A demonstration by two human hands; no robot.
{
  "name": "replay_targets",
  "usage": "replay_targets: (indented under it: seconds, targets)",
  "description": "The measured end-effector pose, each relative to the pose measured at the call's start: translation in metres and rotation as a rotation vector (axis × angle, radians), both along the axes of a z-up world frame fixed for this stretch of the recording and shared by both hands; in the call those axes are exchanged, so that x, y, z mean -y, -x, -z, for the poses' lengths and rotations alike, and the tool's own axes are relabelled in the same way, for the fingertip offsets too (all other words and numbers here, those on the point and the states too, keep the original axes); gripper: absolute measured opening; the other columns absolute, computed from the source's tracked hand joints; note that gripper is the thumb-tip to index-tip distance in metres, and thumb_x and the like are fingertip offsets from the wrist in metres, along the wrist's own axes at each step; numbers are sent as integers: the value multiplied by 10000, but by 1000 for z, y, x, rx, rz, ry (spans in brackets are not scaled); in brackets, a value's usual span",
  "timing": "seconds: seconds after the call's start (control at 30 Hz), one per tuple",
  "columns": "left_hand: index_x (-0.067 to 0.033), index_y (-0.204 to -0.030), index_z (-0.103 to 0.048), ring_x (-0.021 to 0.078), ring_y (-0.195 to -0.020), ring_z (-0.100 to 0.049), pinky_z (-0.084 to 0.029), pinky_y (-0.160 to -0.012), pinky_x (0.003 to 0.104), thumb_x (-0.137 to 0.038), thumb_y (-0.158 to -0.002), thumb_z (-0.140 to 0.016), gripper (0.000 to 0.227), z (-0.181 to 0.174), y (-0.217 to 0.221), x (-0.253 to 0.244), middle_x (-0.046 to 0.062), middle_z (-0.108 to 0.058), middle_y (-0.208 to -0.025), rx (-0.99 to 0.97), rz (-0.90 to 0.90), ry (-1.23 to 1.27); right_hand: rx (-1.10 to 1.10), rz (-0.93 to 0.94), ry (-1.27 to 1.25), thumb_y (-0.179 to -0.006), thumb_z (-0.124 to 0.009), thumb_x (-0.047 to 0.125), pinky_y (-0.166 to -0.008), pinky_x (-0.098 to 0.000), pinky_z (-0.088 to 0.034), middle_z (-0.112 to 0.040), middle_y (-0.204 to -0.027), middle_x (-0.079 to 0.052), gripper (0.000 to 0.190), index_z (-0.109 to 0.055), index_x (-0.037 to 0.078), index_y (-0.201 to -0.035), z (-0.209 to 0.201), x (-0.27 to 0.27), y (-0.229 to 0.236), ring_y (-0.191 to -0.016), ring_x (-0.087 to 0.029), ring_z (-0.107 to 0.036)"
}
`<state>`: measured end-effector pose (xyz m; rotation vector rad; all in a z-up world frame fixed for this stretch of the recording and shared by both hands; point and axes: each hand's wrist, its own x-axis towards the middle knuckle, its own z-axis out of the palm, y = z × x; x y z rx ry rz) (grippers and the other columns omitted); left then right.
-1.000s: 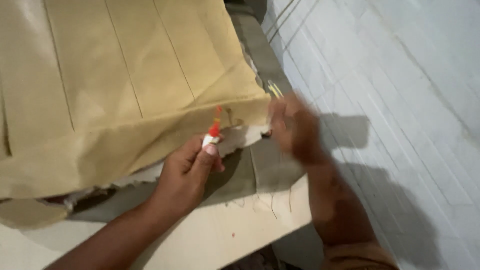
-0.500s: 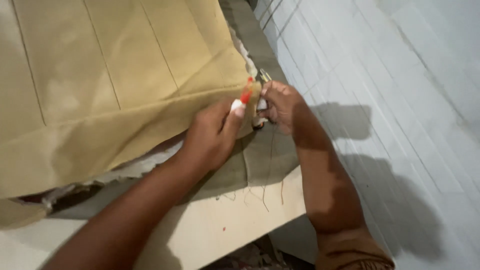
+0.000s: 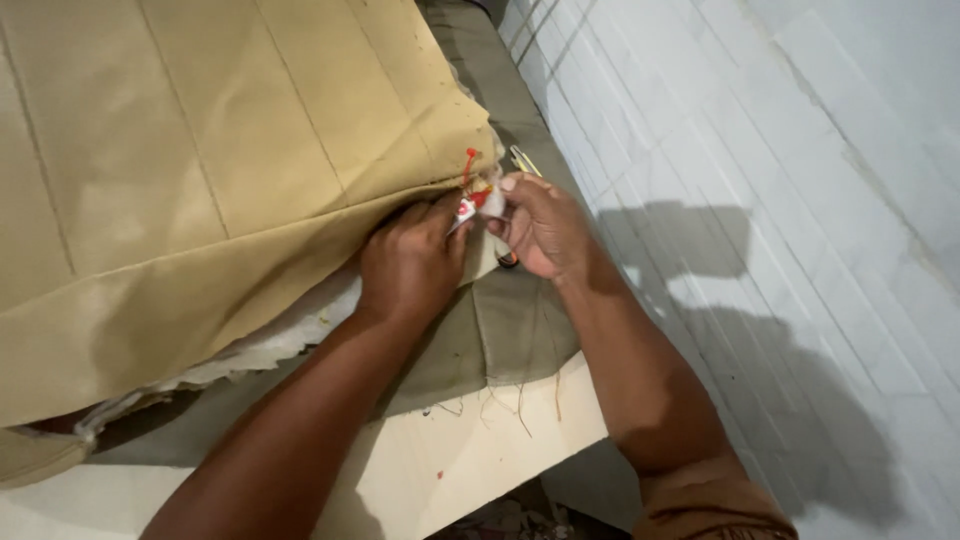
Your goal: Applying adhesive and assembling leather upholstery components
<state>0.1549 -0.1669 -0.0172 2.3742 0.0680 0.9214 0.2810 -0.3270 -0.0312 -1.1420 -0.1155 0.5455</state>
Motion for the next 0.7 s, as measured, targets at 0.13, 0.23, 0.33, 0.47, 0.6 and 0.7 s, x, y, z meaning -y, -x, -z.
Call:
replay_targets:
  seconds: [0.13, 0.23, 0.33, 0.47, 0.6, 0.7]
  targets:
    - [-167, -1071, -756, 335, -687, -728, -594, -561, 476, -327, -928, -710, 220, 11, -4, -2, 92, -663, -750, 84, -11, -76, 65, -19, -55, -853, -711, -42, -686, -304, -673, -739, -857, -135, 152, -663, 27, -980, 4, 1, 1, -760, -222, -779]
    - [-191, -1039, -758, 294, -645, -724, -588, -523, 425, -342, -894, -738, 210, 19, -6, -4, 58, -656, -721, 134, -40, -204, 130, 55, -32, -849, -766, -70, -604, -256, -658, -690, -821, -69, 231, -616, 63, -966, 9, -6, 4, -681, -191, -749]
    - [-236, -988, -743, 194, -621, -723, -585, -519, 312, -320, -891, -708, 133, 6, 1, -5, -18, -657, -694, 146, -116, -389, 153, 117, 42, -853, -742, -80, -497, -165, -585, -627, -731, -14, 282, -543, 105, -926, 14, -10, 4, -567, -113, -678]
    - [-227, -943, -723, 157, -579, -681, -568, -518, 248, -287, -875, -718, 91, 6, 4, -4, -30, -628, -683, 207, -164, -528, 163, 201, 98, -818, -757, -33, -437, -150, -533, -614, -675, 5, 307, -528, 159, -888, 12, -22, 9, -493, -75, -628]
    - [-231, -883, -711, 199, -569, -683, -561, -501, 307, -383, -853, -707, 155, 11, 7, -11, -12, -615, -662, 115, -124, -453, 95, 260, 121, -782, -700, -49, -414, -167, -509, -586, -623, 8, 291, -534, 175, -863, 13, -17, 3, -455, -100, -608]
    - [-171, -867, -719, 292, -574, -693, -563, -497, 416, -397, -872, -710, 226, -3, 16, -19, 55, -621, -650, 20, -10, -269, 50, 190, 100, -787, -709, -47, -439, -189, -540, -626, -660, -7, 275, -559, 167, -874, 8, -16, 4, -484, -121, -643]
